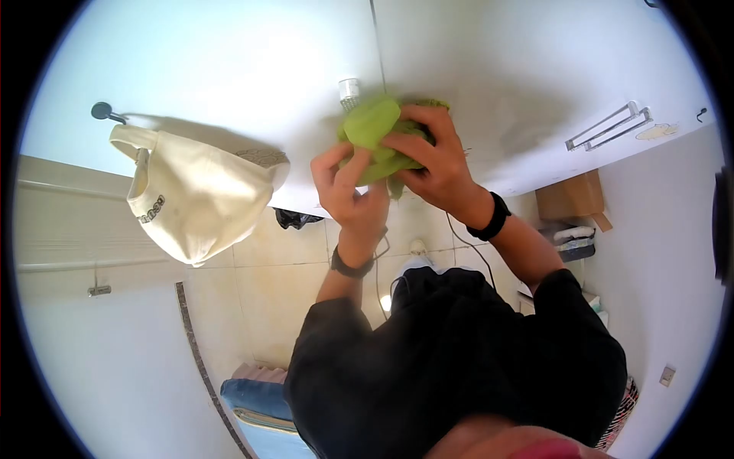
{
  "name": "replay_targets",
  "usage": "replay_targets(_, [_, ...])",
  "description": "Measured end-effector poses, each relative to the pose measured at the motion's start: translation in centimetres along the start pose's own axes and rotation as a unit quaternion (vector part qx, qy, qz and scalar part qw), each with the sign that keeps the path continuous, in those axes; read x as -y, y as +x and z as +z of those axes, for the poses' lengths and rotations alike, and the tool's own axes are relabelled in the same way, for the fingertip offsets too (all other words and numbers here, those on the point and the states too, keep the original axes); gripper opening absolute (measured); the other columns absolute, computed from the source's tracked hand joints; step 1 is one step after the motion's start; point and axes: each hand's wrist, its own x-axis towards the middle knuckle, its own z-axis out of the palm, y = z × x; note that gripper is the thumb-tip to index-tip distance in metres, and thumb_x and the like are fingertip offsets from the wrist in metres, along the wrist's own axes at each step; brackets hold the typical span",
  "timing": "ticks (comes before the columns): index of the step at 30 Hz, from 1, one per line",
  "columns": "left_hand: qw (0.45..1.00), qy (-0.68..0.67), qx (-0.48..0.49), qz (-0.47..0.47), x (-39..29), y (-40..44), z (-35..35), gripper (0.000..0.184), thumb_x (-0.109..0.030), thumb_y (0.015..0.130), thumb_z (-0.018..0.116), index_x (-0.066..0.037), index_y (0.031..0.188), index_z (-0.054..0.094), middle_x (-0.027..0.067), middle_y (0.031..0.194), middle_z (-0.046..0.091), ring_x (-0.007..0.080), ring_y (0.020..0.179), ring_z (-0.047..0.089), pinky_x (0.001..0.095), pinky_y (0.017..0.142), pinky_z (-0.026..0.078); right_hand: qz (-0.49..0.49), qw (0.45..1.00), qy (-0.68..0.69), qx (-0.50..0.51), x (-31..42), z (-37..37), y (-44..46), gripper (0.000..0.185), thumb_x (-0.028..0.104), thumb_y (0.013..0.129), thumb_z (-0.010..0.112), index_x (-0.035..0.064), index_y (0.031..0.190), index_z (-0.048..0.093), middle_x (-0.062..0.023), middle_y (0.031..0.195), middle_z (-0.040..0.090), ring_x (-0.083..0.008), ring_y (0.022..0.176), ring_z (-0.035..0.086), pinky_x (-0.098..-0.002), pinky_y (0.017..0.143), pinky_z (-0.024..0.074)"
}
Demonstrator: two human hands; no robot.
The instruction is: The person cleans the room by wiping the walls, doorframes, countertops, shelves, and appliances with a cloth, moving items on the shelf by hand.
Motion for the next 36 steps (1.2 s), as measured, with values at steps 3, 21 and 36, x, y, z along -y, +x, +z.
replay_targets(3, [0.997, 0.03, 0.067, 0.015, 0.8, -1.6, -0.1, 0.042, 0.014, 0.069, 0.068, -0.004, 0.106, 0.067, 0.0124, 0.108, 0.055, 0.0257, 0.094, 0.058, 0.0318, 0.078, 0.05, 0.06, 0.998, -0.001, 0.018, -1.2, 0.2, -3.0, 0.049, -0.003, 0.061, 0.074, 0.0125, 0.107, 0.069, -0.0093, 0.118, 0.058, -0.0306, 0.104, 0.057, -0.0381, 0.087, 0.049])
replay_targets(21, [0.942, 0.013, 0.328, -0.068, 7.2, -8.3, -4.2, 0.044, 0.01, 0.073, 0.058, -0.01, 0.112, 0.066, 0.0131, 0.114, 0.058, 0.0336, 0.1, 0.06, 0.0398, 0.081, 0.052, 0.278, 0.956, -0.017, -0.087, -1.3, 9.7, -15.5, 0.037, 0.0, 0.069, 0.068, 0.0037, 0.105, 0.057, -0.016, 0.111, 0.054, -0.0382, 0.098, 0.057, -0.0417, 0.079, 0.0502])
replay_targets(36, [0.908, 0.107, 0.38, -0.139, 18.8, -8.8, -16.8, 0.027, -0.002, 0.078, 0.06, -0.008, 0.104, 0.063, 0.0146, 0.107, 0.06, 0.0376, 0.09, 0.062, 0.0439, 0.074, 0.051, 0.364, 0.93, -0.031, 0.042, 2.5, 24.3, -16.0, 0.033, 0.007, 0.074, 0.066, 0.0048, 0.107, 0.061, -0.0146, 0.119, 0.058, -0.0366, 0.107, 0.056, -0.0424, 0.086, 0.0503])
